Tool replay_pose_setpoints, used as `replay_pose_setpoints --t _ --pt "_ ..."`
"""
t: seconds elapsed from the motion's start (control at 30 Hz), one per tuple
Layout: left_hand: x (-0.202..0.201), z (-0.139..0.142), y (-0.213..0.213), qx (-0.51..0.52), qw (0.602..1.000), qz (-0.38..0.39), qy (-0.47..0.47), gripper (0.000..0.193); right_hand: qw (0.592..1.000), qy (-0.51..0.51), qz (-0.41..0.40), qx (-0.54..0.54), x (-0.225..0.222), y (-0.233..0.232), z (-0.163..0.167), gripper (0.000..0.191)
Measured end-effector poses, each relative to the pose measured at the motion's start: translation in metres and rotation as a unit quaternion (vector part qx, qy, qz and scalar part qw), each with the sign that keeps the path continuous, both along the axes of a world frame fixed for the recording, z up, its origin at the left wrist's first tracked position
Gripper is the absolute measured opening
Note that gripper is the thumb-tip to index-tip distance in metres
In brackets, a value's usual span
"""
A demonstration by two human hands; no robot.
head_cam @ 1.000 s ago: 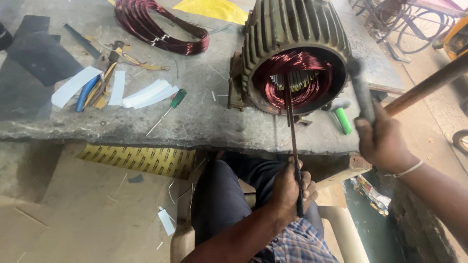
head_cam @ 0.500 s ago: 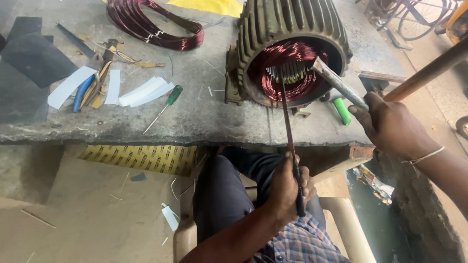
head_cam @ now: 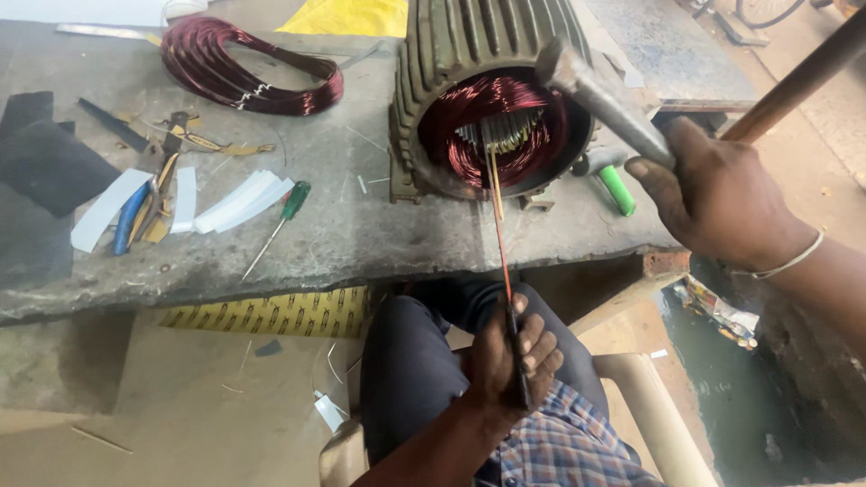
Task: The person uses a hammer and a metal bar to tap and compact copper windings inside an electric motor stator. They repeatedly insert the bar into the stator slots and strike it to settle the coils, occasionally switching to a wooden stick for finer adjustments.
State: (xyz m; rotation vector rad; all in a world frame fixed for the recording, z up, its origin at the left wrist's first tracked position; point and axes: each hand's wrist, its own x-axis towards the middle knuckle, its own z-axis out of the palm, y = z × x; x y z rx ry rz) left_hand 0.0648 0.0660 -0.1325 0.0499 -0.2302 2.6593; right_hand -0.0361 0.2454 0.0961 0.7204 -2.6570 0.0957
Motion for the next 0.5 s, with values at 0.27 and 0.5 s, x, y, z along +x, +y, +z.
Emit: replay_pose_setpoints --t 0.27,0.5 --pt "0.006 0.006 0.006 -0.109 0.992 0.022 -0.052 0.026 0.969 -0.192 -0.043 0.151 -0.012 -0.022 -0.052 0.037" --pt "0.001 0.007 -0.002 -0.114 0.993 0.024 -0.023 0.025 0.996 -0.085 -0.006 -0.035 -0.010 -0.007 -0.049 0.041"
